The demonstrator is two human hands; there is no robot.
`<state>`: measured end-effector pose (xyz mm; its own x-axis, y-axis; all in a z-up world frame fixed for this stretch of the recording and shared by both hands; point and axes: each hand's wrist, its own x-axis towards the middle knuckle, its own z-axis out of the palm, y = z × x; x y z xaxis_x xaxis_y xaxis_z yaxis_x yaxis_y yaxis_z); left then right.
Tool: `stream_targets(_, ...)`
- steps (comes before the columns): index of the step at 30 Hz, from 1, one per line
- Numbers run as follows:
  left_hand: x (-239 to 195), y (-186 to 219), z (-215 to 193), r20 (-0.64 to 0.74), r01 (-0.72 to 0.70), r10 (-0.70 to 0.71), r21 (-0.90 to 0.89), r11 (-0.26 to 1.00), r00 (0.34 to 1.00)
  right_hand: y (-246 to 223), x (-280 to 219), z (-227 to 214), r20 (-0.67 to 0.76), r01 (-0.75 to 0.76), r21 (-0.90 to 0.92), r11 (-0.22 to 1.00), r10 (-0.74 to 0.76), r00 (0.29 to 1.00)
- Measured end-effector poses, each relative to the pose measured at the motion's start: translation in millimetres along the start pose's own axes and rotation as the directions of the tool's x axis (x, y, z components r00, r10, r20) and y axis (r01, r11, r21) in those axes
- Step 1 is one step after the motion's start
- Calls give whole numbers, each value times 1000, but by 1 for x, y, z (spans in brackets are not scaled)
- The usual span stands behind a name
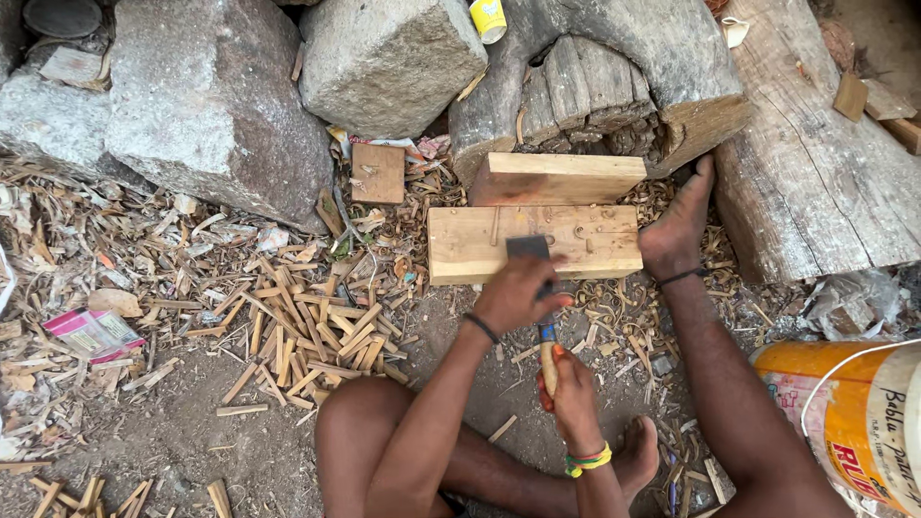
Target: The person sits on the ground and uses a chisel to carve a rectangular wooden block. They repeatedly strike the chisel with a mallet to shape the wood, creating wood shavings that accumulate on the ground.
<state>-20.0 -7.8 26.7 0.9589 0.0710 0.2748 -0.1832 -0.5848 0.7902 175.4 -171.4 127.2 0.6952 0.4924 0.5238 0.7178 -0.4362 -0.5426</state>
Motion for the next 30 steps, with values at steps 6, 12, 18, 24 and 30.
stream_targets(6, 3, -3, 10, 1, -105, 105, 17, 994, 994, 3, -1, 4, -5, 31, -4, 1000, -31, 1000)
stream_targets(12, 0, -15, 9, -48, -93, 94, 14, 996, 994, -17, 4, 6, 6, -2, 37, 999, 2, 1000)
stream_targets(18, 9, -31, 16, -56, -69, 68, -13, 998, 996, 5, 8, 16, -2, 114, 45, 992, -114, 994)
stream_targets(24, 21, -38, 10, -29, -66, 66, -8, 998, 997, 18, 0, 16, 40, 67, -62, 996, -65, 997)
stream_targets(30, 38, -58, 18, 34, 58, -61, 68, 996, 998, -29, 4, 12, 34, -20, -37, 999, 21, 999)
